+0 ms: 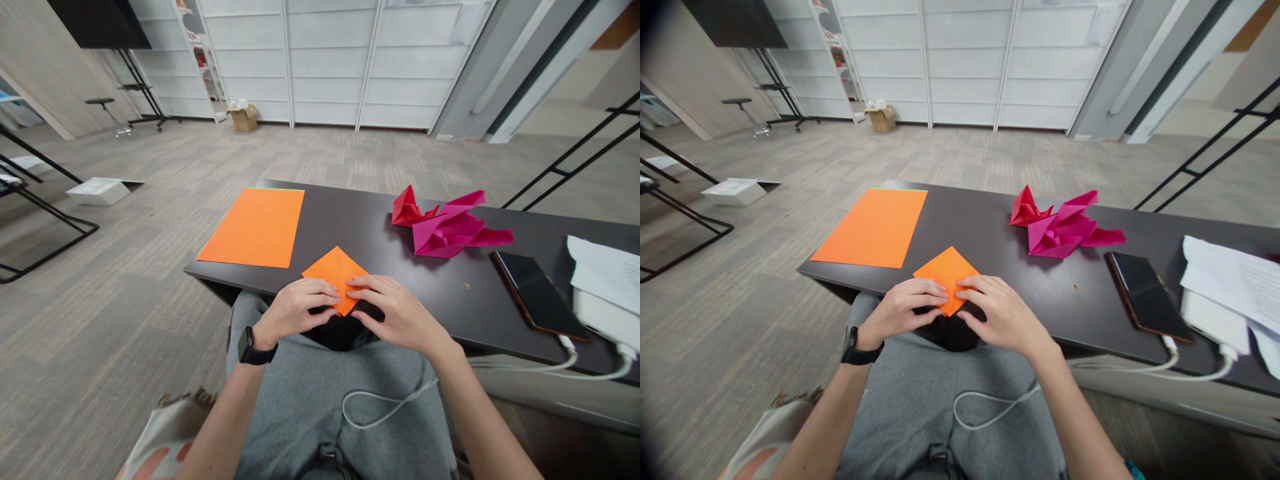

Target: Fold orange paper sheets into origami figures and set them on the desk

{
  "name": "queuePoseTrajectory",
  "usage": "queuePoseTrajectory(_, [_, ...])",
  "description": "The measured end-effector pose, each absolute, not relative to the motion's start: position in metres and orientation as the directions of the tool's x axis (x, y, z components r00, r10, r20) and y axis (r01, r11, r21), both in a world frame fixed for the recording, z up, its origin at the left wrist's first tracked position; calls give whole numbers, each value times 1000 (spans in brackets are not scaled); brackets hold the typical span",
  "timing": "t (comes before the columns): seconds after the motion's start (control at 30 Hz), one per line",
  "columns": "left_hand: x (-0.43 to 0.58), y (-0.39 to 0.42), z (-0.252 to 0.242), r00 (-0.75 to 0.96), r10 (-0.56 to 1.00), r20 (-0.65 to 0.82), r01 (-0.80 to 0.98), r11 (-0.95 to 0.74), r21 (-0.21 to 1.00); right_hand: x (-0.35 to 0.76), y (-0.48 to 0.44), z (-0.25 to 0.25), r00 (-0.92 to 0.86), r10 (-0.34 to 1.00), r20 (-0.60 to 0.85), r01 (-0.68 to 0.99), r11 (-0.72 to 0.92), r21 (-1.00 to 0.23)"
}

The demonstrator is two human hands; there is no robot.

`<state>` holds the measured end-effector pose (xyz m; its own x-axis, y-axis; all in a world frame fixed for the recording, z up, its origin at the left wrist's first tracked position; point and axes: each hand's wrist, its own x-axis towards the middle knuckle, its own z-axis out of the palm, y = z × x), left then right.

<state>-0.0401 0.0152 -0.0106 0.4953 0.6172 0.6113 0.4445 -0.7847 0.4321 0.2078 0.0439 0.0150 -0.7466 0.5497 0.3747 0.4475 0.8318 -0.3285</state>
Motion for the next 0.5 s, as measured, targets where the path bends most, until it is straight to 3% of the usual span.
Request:
queuePoseTrajectory(0.17, [-50, 11, 7, 509, 629, 587, 493, -773, 400, 208, 43, 17, -748, 546, 377, 441, 833, -333])
queuePoseTrajectory(0.33, [-60, 1, 13, 534, 740, 409, 678, -664, 315, 209, 42, 16, -769, 530, 358, 447, 845, -292])
queuePoseTrajectory(0.5, [-61, -4, 2, 529, 772, 352, 696, -632, 341, 207, 42, 16, -788, 531, 312, 475, 847, -240])
